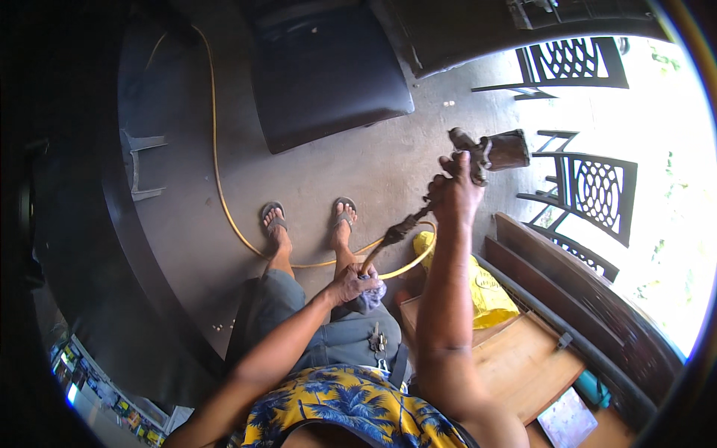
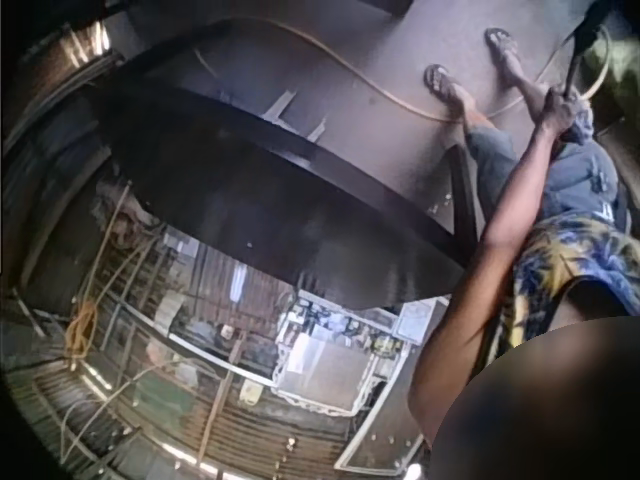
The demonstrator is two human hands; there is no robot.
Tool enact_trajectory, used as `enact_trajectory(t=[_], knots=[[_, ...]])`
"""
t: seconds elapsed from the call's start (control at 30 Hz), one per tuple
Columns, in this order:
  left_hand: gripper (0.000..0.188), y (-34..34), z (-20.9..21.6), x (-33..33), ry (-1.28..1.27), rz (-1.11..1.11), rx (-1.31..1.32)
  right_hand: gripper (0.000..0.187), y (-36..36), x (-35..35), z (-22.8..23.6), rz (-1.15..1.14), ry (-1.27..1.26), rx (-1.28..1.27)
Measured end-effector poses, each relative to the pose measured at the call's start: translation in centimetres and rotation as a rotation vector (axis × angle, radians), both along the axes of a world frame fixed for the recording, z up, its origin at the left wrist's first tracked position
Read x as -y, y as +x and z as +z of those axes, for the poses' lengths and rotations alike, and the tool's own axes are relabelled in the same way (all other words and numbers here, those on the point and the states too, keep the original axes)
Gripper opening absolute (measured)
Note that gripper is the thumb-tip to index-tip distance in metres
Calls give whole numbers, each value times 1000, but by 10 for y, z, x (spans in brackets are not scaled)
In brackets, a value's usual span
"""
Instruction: The person cleans a spray gun nozzle with a cloth, then uses the spray gun to apply a dark finish to a wooden chair. The person moves around the chair to cover different surfaces.
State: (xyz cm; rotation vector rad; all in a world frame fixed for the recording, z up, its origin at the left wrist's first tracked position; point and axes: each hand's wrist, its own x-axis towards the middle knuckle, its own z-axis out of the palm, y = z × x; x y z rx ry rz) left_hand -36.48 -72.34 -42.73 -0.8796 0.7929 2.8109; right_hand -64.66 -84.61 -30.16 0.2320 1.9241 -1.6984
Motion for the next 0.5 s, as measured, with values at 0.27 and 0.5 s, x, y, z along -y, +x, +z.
enact_trajectory(t=[0.27,0.5], knots=[[29,100,-15,127,-1082,-644,268,37,-46,-45,129,161,315,-321],[24,204,12,179,-1203,-320,1008,38,-48,-55,171,202,289,-248]])
